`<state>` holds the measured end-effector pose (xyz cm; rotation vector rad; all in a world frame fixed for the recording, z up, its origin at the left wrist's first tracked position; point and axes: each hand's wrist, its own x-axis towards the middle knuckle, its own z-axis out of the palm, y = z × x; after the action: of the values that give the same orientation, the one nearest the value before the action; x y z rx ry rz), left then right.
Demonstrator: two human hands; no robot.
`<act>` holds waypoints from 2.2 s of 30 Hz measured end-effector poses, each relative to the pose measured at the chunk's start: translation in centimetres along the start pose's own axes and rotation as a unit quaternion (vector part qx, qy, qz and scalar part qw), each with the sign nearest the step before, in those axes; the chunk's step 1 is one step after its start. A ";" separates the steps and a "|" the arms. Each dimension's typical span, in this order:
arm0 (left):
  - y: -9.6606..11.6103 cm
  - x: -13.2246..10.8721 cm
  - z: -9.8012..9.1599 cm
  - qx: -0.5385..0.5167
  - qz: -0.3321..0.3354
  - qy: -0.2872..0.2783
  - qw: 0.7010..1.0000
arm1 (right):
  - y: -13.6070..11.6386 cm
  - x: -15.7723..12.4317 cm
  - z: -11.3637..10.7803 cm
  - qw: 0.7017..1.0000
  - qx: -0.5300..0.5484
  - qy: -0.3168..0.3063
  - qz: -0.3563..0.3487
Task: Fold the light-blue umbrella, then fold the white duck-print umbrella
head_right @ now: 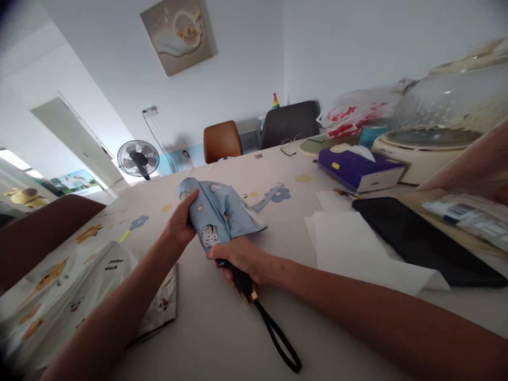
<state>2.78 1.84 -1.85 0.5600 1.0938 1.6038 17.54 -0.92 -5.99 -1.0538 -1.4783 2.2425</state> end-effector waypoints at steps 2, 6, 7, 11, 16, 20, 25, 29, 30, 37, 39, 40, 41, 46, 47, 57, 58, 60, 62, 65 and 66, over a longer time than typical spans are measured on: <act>0.0 0.0 0.0 -0.019 -0.025 0.010 0.999 | -0.1 -0.1 0.0 1.000 0.004 -0.009 0.001; 0.0 -0.1 0.1 -0.031 -0.029 0.018 0.999 | -0.3 -0.2 0.3 1.000 0.002 -0.012 -0.024; 0.0 -0.1 0.1 -0.033 -0.029 0.015 0.999 | -0.3 -0.2 0.4 0.999 0.014 -0.012 -0.036; -0.2 0.0 -0.1 -0.040 -0.038 -0.007 0.998 | -0.4 -0.4 0.9 0.991 0.109 -0.050 -0.065; -0.6 0.2 -0.4 -0.024 -0.064 -0.012 0.998 | -0.2 -0.4 0.6 0.998 0.039 -0.049 0.007; -0.7 0.7 -0.7 0.040 -0.036 -0.006 0.999 | 0.1 0.0 0.5 0.998 0.047 -0.026 0.016; -0.3 1.7 -2.0 0.321 0.185 0.119 0.921 | -0.5 0.1 0.8 0.995 0.085 -0.010 0.056; 0.2 1.6 -2.2 0.472 0.359 0.143 0.793 | -1.2 0.4 0.4 0.988 0.119 -0.043 0.093; 0.2 1.5 -1.9 0.490 0.362 0.107 0.786 | -1.2 0.5 0.2 0.986 0.130 -0.053 0.091; -1.0 2.1 3.2 0.647 0.269 -0.187 0.688 | -0.7 0.9 -0.6 0.979 0.163 -0.103 0.070; -1.4 2.8 4.6 0.701 0.235 -0.271 0.617 | -0.6 1.0 -0.7 0.976 0.174 -0.112 0.069; -1.7 3.2 5.2 0.724 0.219 -0.304 0.579 | -0.5 1.1 -0.8 0.975 0.178 -0.114 0.068; -2.0 3.6 5.7 0.744 0.204 -0.329 0.545 | -0.5 1.1 -0.8 0.974 0.180 -0.115 0.069; -3.7 5.2 6.5 0.744 0.241 -0.325 0.531 | -0.5 0.8 -0.9 0.972 0.189 -0.124 0.063; -3.9 5.3 6.4 0.734 0.264 -0.314 0.541 | -0.5 0.7 -0.9 0.971 0.192 -0.127 0.057; 0.7 2.1 3.8 0.635 0.432 -0.192 0.611 | -0.4 1.0 -1.0 0.971 0.195 -0.127 0.063; 1.3 1.5 3.0 0.632 0.439 -0.177 0.613 | -0.4 1.0 -0.9 0.972 0.193 -0.121 0.059; 2.2 0.4 0.9 0.626 0.438 -0.145 0.629 | -0.4 0.9 -0.8 0.975 0.185 -0.113 0.052; 2.6 -0.4 -1.2 0.625 0.422 -0.109 0.648 | -0.5 0.8 -0.7 0.977 0.179 -0.109 0.042; 2.3 -1.1 -3.7 0.619 0.419 -0.103 0.656 | -0.5 0.7 -0.7 0.978 0.178 -0.108 0.030; 2.0 -1.3 -4.3 0.618 0.430 -0.121 0.647 | -0.5 0.7 -0.7 0.977 0.179 -0.110 0.025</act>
<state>-1.21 -0.94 -1.92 2.4378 1.7568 1.1307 17.41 0.16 -6.00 -0.7595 -1.0657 2.6015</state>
